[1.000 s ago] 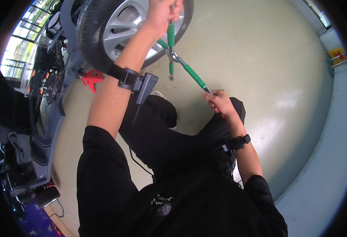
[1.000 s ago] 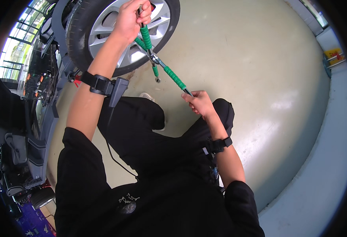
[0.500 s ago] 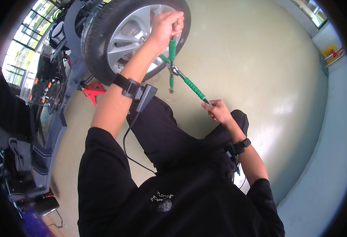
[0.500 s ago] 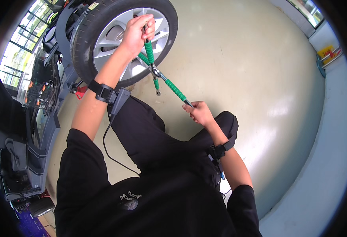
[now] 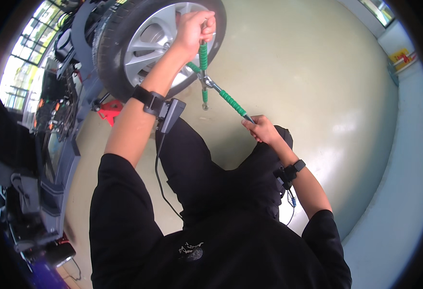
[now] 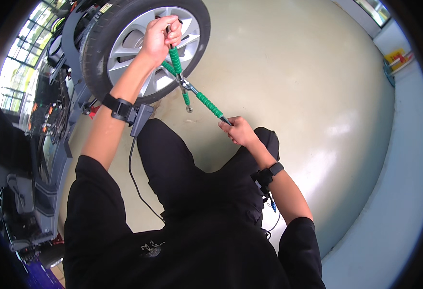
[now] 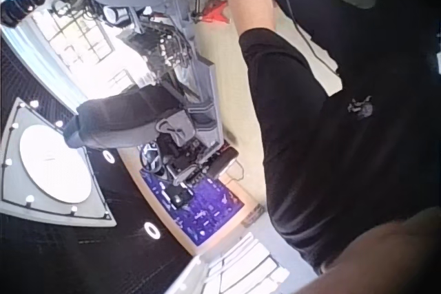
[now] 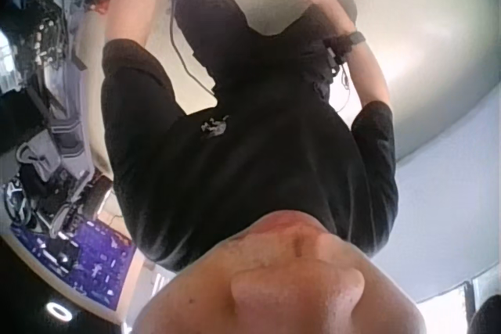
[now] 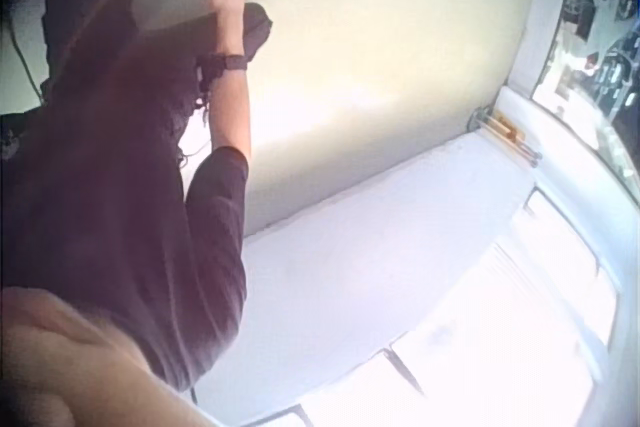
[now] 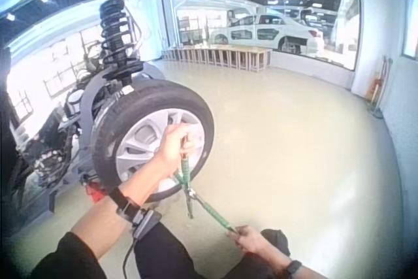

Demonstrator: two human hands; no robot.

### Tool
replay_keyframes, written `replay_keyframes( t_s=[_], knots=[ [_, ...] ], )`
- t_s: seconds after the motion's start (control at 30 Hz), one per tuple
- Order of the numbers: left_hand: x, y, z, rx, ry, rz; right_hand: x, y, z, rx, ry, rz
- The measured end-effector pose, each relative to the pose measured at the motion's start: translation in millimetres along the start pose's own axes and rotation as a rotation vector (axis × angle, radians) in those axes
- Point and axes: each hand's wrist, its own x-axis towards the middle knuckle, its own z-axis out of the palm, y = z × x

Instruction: The person uses a green cross-shaped lug wrench to tighten the lug nuts on a car wheel. They systematically rotate the wrench to secure each nut, occasionally adjusting their grip and position to apply force.

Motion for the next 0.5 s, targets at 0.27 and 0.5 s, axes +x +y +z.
replay_keyframes(
  t_s=[0.27, 0.5],
  knots=[
    [9.0, -7.8, 7.7, -0.074, -0.005, -0.03, 0.2, -1.2, 2.2, -0.286, 0.238, 0.023],
    [-3.2, -2.4, -13.9, -0.129, -0.118, 0.099, 1.6, -14.4, 20.1, -0.585, 0.449, 0.171]
  ],
)
